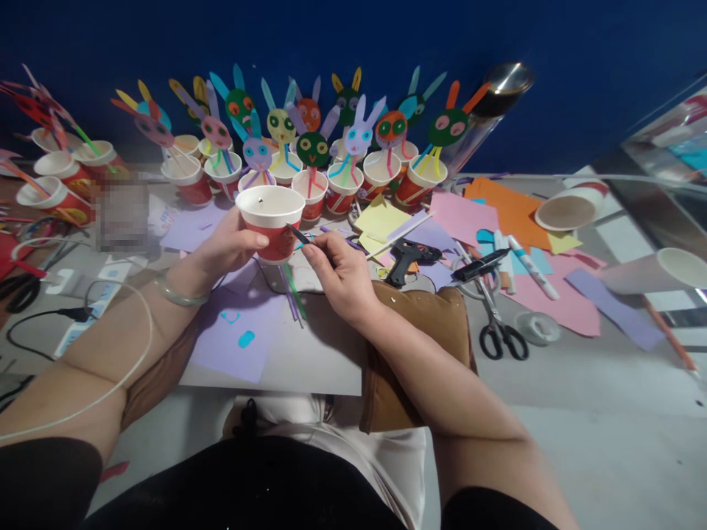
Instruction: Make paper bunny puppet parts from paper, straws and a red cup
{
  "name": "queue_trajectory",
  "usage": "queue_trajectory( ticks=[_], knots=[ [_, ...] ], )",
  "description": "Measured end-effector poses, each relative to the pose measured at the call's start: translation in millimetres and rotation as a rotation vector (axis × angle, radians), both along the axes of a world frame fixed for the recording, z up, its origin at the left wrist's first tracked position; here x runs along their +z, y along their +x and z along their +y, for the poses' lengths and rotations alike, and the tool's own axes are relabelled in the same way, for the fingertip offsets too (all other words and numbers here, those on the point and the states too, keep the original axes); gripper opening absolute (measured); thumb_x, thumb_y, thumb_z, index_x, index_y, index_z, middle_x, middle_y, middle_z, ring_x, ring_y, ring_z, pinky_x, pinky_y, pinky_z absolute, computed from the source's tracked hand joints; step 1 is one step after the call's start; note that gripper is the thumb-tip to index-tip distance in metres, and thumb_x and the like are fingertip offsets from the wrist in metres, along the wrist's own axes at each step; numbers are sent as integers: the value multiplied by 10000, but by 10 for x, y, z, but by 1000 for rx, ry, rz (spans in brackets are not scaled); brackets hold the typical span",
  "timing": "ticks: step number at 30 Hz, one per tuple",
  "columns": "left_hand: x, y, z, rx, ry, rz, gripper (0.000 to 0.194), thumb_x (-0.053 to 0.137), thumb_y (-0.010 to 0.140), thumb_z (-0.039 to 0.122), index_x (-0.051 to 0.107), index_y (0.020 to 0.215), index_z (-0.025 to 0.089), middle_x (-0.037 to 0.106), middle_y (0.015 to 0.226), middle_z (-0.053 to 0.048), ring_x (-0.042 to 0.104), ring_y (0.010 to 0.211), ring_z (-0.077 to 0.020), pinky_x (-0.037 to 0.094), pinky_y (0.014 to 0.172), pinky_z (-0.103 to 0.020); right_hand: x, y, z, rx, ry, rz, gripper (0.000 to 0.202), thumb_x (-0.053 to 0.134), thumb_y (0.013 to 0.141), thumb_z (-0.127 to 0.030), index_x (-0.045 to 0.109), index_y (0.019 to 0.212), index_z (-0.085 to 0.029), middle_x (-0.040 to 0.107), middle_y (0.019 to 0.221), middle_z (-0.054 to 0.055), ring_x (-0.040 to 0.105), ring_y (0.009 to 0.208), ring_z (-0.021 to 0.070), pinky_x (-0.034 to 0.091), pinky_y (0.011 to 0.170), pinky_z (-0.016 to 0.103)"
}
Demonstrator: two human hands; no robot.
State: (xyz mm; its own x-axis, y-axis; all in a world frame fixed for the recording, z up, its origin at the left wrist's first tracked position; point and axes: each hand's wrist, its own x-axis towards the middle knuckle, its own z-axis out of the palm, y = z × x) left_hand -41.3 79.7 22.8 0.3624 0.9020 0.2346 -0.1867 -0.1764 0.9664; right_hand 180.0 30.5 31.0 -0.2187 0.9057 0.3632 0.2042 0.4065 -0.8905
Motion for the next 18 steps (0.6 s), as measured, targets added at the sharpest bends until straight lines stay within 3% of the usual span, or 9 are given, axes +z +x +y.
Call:
queue_trajectory(
  ticks=[5,10,14,18],
  knots=[
    [-33,-15,49,122,229,160,882,958,572,487,575,1309,191,700,1271,-138,660,1247,-345,517,1110,-494,-15,-5,45,113,-228,126,602,675,873,-816,588,831,-222,440,599,-68,354,545,98,284,514,272],
    [-6,25,32,183,245,250,806,951,580,391,572,1266,204,679,1247,-120,659,1203,-325,502,1118,-490,-28,21,109,275,-483,218,594,732,835,-801,575,848,-228,357,533,-114,250,471,79,207,460,256],
    [8,47,27,207,221,267,810,950,524,333,574,1232,210,680,1207,-95,650,1181,-322,493,1102,-468,-20,43,104,179,-253,59,556,669,910,-766,567,819,-227,429,586,-76,325,527,97,275,516,268],
    [41,54,20,239,224,307,747,922,532,295,578,1189,206,693,1158,-71,655,1136,-301,494,1081,-444,-39,70,60,-3,78,-208,404,601,1022,-585,600,851,-220,530,652,-27,425,585,125,330,602,292]
  ],
)
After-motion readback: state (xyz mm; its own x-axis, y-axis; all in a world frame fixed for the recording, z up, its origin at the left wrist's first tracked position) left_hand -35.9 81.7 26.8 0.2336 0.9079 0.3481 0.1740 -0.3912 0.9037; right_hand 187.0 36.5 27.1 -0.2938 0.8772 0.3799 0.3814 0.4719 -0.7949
